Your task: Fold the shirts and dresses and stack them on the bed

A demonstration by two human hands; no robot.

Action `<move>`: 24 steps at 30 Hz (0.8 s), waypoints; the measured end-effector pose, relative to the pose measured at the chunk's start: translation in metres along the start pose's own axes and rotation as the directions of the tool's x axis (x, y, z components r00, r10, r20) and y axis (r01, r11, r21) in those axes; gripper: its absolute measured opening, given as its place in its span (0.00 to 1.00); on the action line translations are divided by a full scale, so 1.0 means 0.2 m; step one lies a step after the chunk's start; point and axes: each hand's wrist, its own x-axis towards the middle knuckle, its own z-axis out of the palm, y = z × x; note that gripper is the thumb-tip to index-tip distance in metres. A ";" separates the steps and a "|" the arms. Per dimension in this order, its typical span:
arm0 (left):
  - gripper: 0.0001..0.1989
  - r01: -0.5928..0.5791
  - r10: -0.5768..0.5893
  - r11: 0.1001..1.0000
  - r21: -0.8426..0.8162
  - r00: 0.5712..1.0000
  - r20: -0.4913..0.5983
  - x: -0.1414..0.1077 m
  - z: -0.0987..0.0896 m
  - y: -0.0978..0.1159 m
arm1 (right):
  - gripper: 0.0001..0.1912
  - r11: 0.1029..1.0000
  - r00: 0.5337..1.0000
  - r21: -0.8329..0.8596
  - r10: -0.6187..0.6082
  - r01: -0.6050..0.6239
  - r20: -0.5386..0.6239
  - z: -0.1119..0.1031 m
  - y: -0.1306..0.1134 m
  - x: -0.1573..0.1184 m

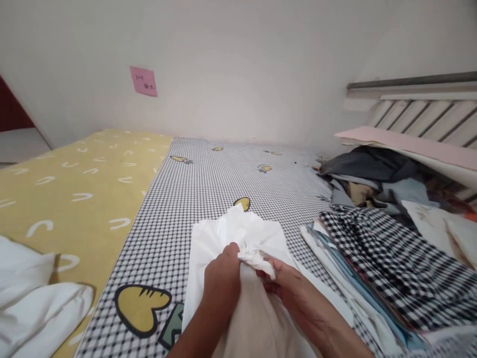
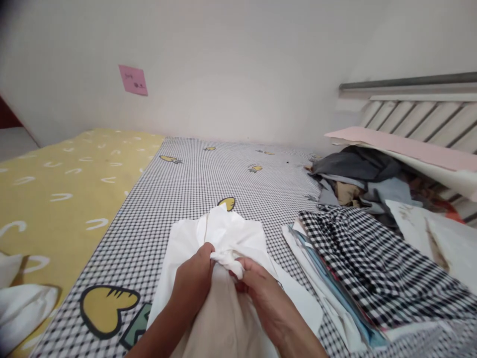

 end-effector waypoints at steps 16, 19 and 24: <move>0.06 0.047 -0.047 0.999 -0.010 0.998 -0.045 0.01 0.00 -0.03 | 0.27 0.958 0.989 -0.286 -0.041 -0.001 -0.141 0.05 0.09 0.08; 0.05 0.052 -0.052 0.999 -0.006 0.998 -0.028 0.01 0.00 -0.02 | 0.13 0.957 0.981 -0.279 -0.129 0.085 -0.143 0.11 0.10 0.14; 0.07 0.064 -0.064 0.998 -0.017 0.997 -0.032 0.02 0.01 -0.02 | 0.17 0.971 0.937 -0.165 -0.213 0.172 -0.277 0.11 0.07 0.09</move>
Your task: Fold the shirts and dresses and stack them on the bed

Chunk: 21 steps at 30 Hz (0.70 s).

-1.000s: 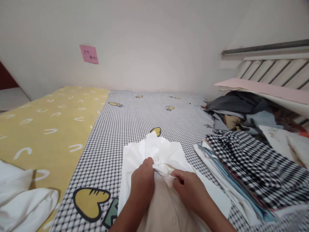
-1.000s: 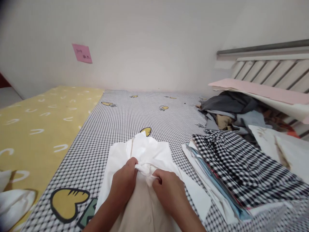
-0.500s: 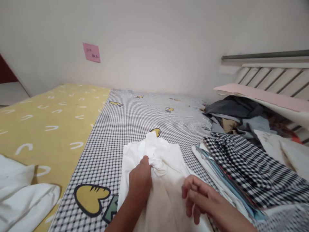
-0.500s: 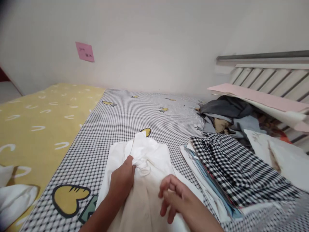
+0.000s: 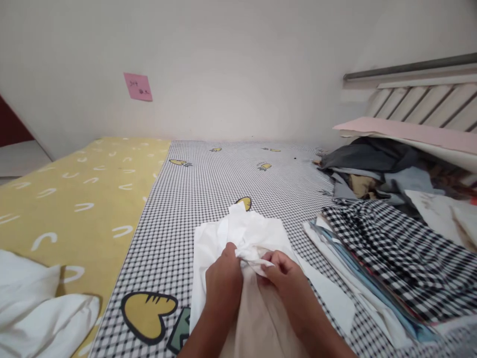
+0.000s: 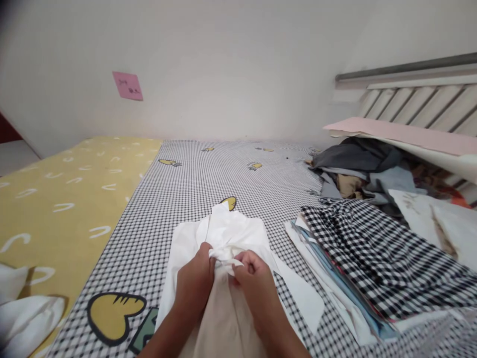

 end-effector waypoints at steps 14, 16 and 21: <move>0.07 0.039 -0.039 0.997 -0.067 0.999 -0.010 -0.02 -0.04 0.02 | 0.19 0.914 0.986 -0.404 0.035 0.035 0.164 -0.20 -0.06 -0.08; 0.07 0.014 -0.015 0.998 -0.057 1.000 -0.013 -0.02 -0.03 0.02 | 0.16 0.842 0.987 -0.526 -0.047 0.121 0.152 -0.12 -0.01 -0.07; 0.06 0.025 -0.025 1.000 -0.017 1.000 0.008 0.00 -0.03 0.02 | 0.07 0.781 0.978 -0.594 -0.199 0.193 0.057 0.04 0.03 -0.01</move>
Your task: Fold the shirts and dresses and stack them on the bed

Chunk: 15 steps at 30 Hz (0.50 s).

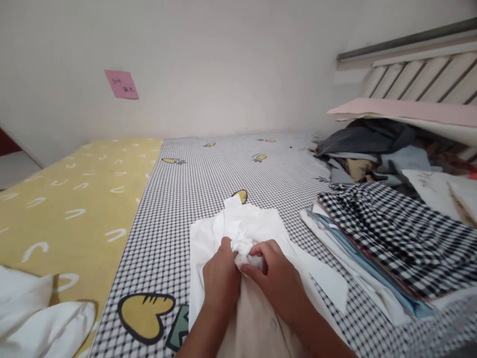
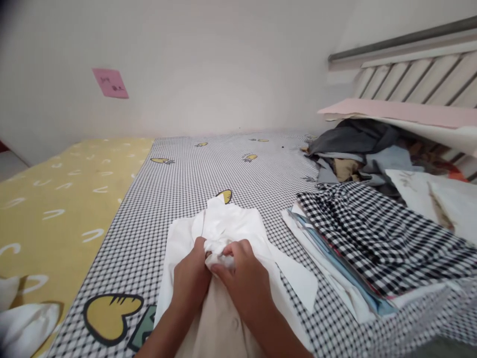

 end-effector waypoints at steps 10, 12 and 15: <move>0.05 -0.032 0.032 0.999 -0.012 0.999 0.002 -0.02 0.03 0.00 | 0.11 0.986 0.931 0.155 -0.118 0.067 0.345 -0.25 -0.06 -0.08; 0.04 -0.015 0.015 1.000 -0.018 1.000 0.005 -0.02 0.03 0.00 | 0.11 0.995 0.820 0.089 -0.008 -0.053 0.572 -0.31 -0.05 -0.09; 0.06 0.062 -0.062 0.998 -0.013 0.998 -0.001 -0.01 0.04 -0.01 | 0.22 0.981 0.702 0.039 0.107 -0.188 0.704 -0.36 0.00 -0.08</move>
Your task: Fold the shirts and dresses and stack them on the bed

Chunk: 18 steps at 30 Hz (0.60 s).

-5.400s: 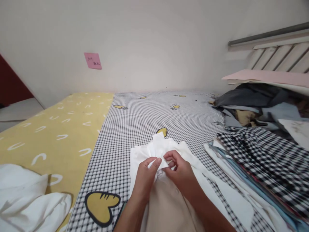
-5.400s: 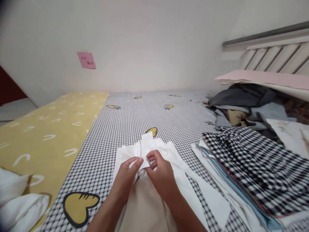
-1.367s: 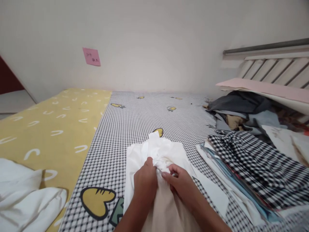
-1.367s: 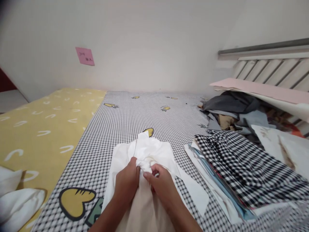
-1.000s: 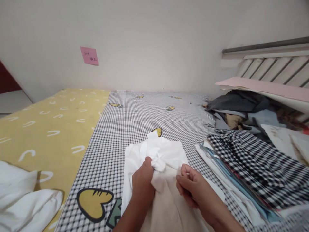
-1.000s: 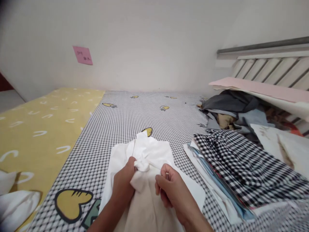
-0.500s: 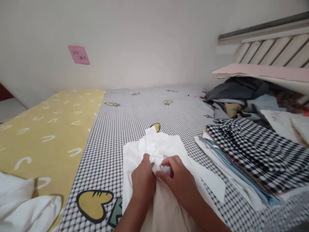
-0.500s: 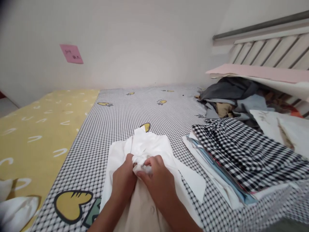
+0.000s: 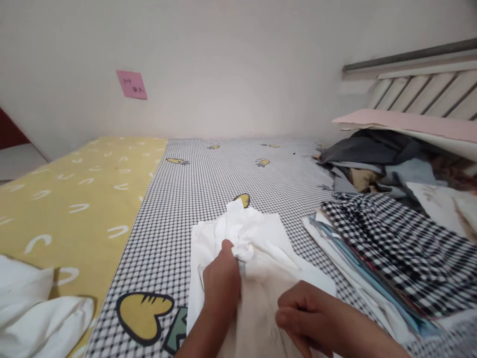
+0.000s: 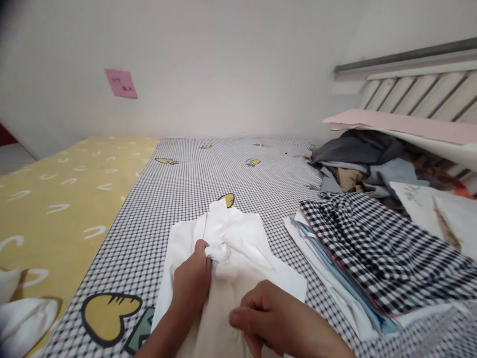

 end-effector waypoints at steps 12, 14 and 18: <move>0.05 -0.054 0.053 0.998 0.037 0.998 0.035 0.00 -0.02 0.02 | 0.13 0.809 0.545 -0.393 -0.109 -0.437 -0.831 -0.18 0.04 0.19; 0.05 -0.054 0.052 0.997 0.050 0.998 0.034 0.00 -0.02 0.03 | 0.12 0.909 0.463 -0.380 -0.267 -0.170 -0.845 -0.17 0.01 0.21; 0.06 -0.066 0.066 0.997 0.031 0.998 0.006 0.00 -0.01 0.02 | 0.18 0.879 0.369 -0.400 -0.473 0.259 -0.800 -0.15 0.00 0.20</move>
